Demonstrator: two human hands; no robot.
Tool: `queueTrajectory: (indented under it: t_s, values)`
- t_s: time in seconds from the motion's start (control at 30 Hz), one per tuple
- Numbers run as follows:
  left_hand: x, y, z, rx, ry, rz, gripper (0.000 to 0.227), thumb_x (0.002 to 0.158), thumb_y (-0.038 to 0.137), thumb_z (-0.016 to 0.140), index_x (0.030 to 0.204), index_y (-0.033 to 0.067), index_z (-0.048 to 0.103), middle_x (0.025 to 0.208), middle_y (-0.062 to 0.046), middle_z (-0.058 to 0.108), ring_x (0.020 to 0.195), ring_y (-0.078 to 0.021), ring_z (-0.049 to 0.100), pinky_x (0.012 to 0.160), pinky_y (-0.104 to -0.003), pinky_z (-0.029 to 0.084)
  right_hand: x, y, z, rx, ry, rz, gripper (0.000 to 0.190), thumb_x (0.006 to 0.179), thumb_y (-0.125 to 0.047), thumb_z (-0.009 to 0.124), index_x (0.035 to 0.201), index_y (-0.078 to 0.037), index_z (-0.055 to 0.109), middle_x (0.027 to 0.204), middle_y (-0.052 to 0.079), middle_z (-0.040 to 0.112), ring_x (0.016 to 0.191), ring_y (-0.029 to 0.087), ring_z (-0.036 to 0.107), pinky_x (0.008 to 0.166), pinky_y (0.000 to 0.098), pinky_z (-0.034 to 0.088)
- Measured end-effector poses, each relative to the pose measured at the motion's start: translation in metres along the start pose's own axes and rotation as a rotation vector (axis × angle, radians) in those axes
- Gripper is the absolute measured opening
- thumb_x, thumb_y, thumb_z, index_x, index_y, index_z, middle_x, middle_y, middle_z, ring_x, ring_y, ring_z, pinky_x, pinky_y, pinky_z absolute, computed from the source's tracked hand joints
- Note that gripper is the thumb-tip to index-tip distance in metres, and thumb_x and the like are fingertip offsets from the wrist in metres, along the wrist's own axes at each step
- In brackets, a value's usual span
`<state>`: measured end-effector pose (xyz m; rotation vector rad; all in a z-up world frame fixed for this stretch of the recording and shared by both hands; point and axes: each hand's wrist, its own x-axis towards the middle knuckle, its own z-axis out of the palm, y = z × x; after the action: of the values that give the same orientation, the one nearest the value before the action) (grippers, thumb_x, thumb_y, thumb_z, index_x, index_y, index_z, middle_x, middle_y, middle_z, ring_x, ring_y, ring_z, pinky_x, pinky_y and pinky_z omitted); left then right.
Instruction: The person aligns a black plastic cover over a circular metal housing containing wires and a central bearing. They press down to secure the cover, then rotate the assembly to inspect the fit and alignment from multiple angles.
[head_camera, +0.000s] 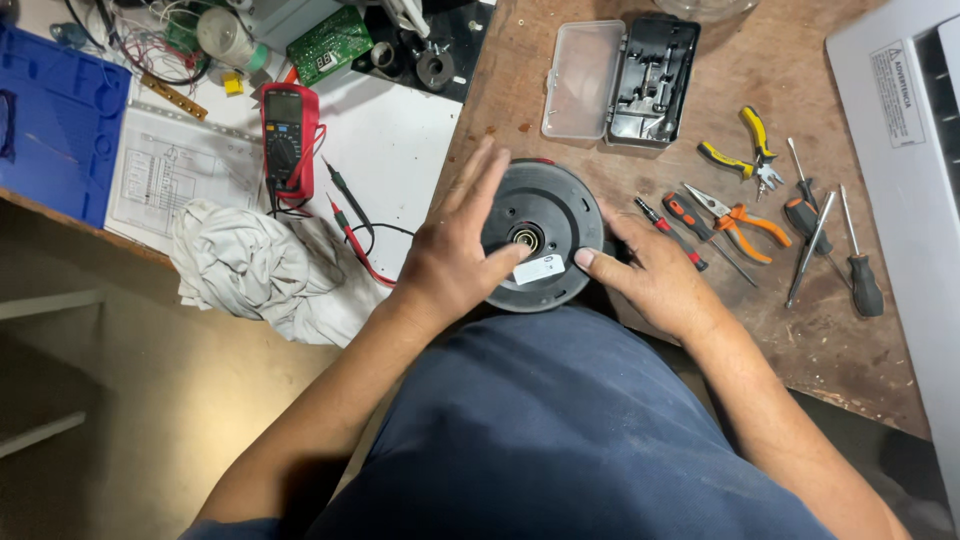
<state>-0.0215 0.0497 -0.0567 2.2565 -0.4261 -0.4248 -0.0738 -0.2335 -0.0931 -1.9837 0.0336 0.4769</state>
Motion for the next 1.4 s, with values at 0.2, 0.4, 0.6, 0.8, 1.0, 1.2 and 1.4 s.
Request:
queueTrajectory:
  t_s: [0.2, 0.4, 0.6, 0.8, 1.0, 1.2, 1.4]
  values:
    - [-0.018, -0.038, 0.023, -0.323, 0.165, -0.106, 0.068, 0.123, 0.041, 0.061, 0.187, 0.0248, 0.042, 0.189, -0.012, 0.051, 0.174, -0.0328, 0.05, 0.146, -0.048, 0.041, 0.003, -0.011, -0.002, -0.071, -0.045, 0.029, 0.085, 0.103, -0.05, 0.082, 0.18, -0.021, 0.059, 0.157, 0.026, 0.072, 0.153, 0.049, 0.066, 0.13, 0.0638, 0.05]
    - [-0.021, -0.041, 0.042, -0.372, 0.389, -0.054, 0.06, 0.118, 0.023, 0.071, 0.175, 0.0108, 0.057, 0.17, -0.023, 0.067, 0.163, -0.04, 0.061, 0.139, -0.053, 0.049, -0.001, -0.022, 0.014, -0.237, -0.002, 0.13, 0.077, 0.118, -0.059, 0.054, 0.19, -0.031, 0.042, 0.158, 0.022, 0.064, 0.149, 0.05, 0.064, 0.128, 0.067, 0.051]
    - [-0.016, -0.038, 0.044, -0.475, 0.456, -0.184, 0.073, 0.11, 0.029, 0.084, 0.175, 0.0105, 0.055, 0.17, -0.026, 0.063, 0.164, -0.0443, 0.058, 0.14, -0.058, 0.046, 0.014, -0.032, 0.021, -0.221, 0.075, -0.035, 0.08, 0.12, -0.05, 0.059, 0.192, -0.022, 0.035, 0.167, 0.031, 0.054, 0.153, 0.063, 0.057, 0.129, 0.0741, 0.047]
    - [-0.002, -0.031, 0.025, -0.553, 0.481, -0.384, 0.08, 0.103, 0.041, 0.086, 0.167, 0.0081, 0.052, 0.153, -0.025, 0.071, 0.148, -0.0419, 0.072, 0.128, -0.054, 0.057, 0.055, 0.016, 0.041, -0.2, 0.32, -0.499, 0.066, 0.128, -0.043, 0.05, 0.187, -0.012, 0.047, 0.164, 0.031, 0.054, 0.159, 0.056, 0.053, 0.138, 0.0661, 0.037]
    - [0.001, -0.053, 0.009, -0.424, 0.473, -0.395, 0.089, 0.087, 0.042, 0.099, 0.157, 0.0101, 0.055, 0.142, -0.022, 0.073, 0.139, -0.0427, 0.077, 0.117, -0.054, 0.064, 0.064, 0.004, 0.05, -0.191, 0.502, -0.48, 0.053, 0.129, -0.04, 0.055, 0.159, 0.004, 0.051, 0.16, 0.035, 0.048, 0.157, 0.059, 0.047, 0.136, 0.0671, 0.033]
    - [-0.01, -0.029, 0.012, -0.54, 0.4, -0.382, 0.087, 0.104, 0.043, 0.079, 0.176, 0.0084, 0.045, 0.16, -0.029, 0.061, 0.159, -0.0483, 0.062, 0.133, -0.061, 0.051, 0.072, 0.007, 0.053, -0.015, 0.459, -0.444, 0.035, 0.134, -0.034, 0.048, 0.129, -0.001, 0.059, 0.164, 0.031, 0.055, 0.159, 0.054, 0.053, 0.135, 0.0634, 0.038]
    - [-0.013, -0.038, 0.017, -0.507, 0.367, -0.432, 0.078, 0.112, 0.059, 0.068, 0.165, 0.0055, 0.047, 0.144, -0.029, 0.071, 0.14, -0.0492, 0.075, 0.117, -0.061, 0.062, 0.042, -0.036, 0.057, 0.055, 0.225, -0.19, 0.089, 0.118, -0.05, 0.063, 0.188, -0.006, 0.032, 0.18, 0.049, 0.043, 0.168, 0.069, 0.041, 0.139, 0.0766, 0.031]
